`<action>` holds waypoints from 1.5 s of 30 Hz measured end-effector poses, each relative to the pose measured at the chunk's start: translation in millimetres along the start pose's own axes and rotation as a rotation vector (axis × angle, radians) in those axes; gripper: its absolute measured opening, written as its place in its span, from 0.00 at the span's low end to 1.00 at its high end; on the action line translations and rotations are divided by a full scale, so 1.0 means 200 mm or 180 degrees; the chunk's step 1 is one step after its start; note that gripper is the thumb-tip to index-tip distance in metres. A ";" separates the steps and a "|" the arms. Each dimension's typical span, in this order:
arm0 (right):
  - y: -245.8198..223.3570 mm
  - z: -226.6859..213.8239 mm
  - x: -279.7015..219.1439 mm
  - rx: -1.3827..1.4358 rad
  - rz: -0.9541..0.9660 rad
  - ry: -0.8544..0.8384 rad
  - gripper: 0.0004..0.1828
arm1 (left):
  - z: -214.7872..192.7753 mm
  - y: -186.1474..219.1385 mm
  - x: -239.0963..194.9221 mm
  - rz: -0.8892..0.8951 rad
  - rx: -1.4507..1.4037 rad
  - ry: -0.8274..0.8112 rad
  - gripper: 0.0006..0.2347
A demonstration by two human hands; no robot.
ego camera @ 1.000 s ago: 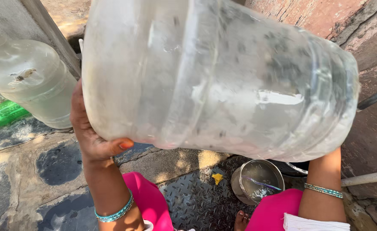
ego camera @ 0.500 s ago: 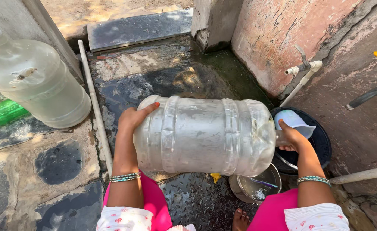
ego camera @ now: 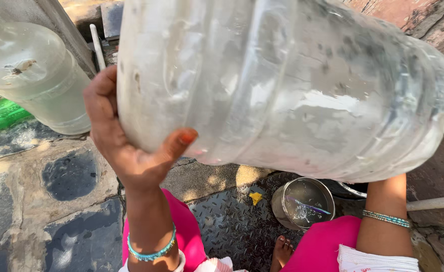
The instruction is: The person repeatedly rinses a large transparent plastic water container by scooping water from a nearby bucket using a white plastic jug. They pour the water into the container, shake it to clean the interior, and then pour the water out onto the ground. This cycle is repeated multiple times.
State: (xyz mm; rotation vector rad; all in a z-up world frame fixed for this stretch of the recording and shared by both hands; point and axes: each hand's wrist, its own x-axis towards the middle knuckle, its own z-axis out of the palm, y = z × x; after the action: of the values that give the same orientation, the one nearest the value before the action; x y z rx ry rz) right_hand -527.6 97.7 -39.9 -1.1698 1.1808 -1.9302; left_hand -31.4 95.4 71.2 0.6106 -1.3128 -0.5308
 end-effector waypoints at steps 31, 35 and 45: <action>-0.05 -0.10 0.02 -0.0178 -0.0213 0.0280 0.36 | 0.12 0.31 -0.23 -0.0874 -0.0335 0.0315 0.35; 0.03 -0.12 0.01 -0.0264 -0.0059 0.0270 0.37 | 0.15 0.33 -0.22 -0.1819 0.1190 0.0393 0.11; 0.21 -0.03 -0.04 -0.0088 0.0105 0.0237 0.38 | 0.08 0.38 -0.23 -0.0501 0.3157 -0.0710 0.06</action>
State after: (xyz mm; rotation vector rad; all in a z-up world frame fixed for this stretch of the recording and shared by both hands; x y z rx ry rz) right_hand -528.8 88.7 -81.2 -1.0943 1.2618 -1.9532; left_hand -54.8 180.2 92.2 1.5082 -1.7257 -0.0273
